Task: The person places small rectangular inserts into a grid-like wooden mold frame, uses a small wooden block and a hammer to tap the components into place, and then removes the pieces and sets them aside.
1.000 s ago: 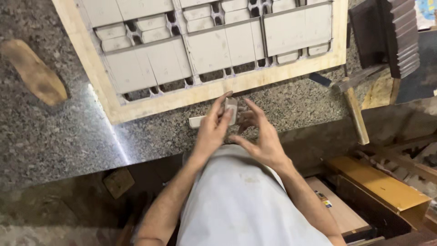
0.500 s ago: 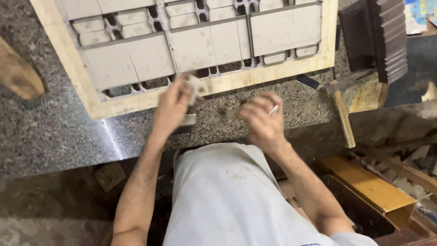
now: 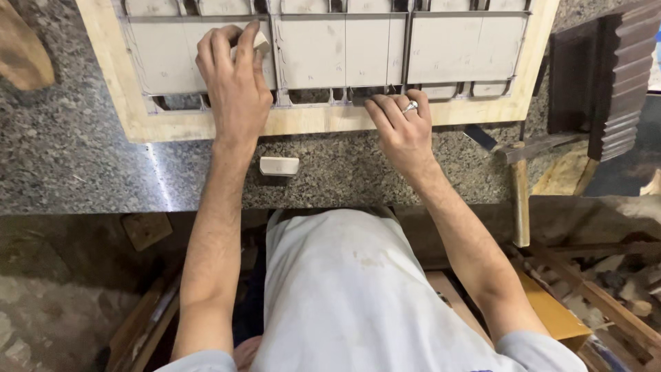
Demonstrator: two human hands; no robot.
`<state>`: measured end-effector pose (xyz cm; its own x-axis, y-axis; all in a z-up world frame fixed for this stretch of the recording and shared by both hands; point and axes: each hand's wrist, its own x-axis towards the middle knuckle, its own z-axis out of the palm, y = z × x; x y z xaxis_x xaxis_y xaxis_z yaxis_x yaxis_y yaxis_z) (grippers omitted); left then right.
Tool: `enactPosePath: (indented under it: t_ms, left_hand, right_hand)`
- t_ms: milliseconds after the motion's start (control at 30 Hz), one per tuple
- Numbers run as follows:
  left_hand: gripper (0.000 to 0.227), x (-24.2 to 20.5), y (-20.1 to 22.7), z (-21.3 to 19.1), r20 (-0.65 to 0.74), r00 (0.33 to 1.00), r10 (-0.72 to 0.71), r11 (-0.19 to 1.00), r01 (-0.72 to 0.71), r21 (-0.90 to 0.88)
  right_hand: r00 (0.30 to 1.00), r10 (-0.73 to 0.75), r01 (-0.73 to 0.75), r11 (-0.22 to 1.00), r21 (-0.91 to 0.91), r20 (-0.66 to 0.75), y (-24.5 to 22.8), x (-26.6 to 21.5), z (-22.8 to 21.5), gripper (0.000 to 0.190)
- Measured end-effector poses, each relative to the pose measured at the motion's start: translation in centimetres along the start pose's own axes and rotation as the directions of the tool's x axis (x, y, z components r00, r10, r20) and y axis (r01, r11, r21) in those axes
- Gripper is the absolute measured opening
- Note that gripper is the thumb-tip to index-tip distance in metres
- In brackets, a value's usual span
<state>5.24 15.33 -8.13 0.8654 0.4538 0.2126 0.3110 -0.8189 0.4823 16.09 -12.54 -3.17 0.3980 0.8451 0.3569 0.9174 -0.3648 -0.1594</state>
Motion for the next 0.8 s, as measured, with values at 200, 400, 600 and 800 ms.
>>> enactPosePath:
  t_ms: [200,400,600,800]
  left_hand:
    - [0.035,-0.1,0.5,0.0,-0.074,0.996,0.047,0.998,-0.044,0.034]
    - [0.032,0.0,0.2,0.2,-0.115,0.991,0.07,0.997,-0.066,0.039]
    - [0.032,0.2,0.3,0.0,-0.123,0.99,0.072,0.997,-0.068,0.036]
    - [0.032,-0.1,-0.3,0.8,-0.147,0.987,0.061,0.998,-0.063,-0.003]
  right_hand:
    - [0.997,-0.026,0.025,1.0,0.019,0.073,0.0,0.8,0.2,0.032]
    - [0.979,-0.059,0.078,0.993,-0.089,0.195,0.1,1.2,-0.4,0.032]
    - [0.96,-0.142,0.196,0.957,-0.216,0.243,0.1,0.9,0.6,0.026]
    - [0.953,-0.197,0.248,0.943,-0.22,0.228,0.3,1.4,0.7,0.023]
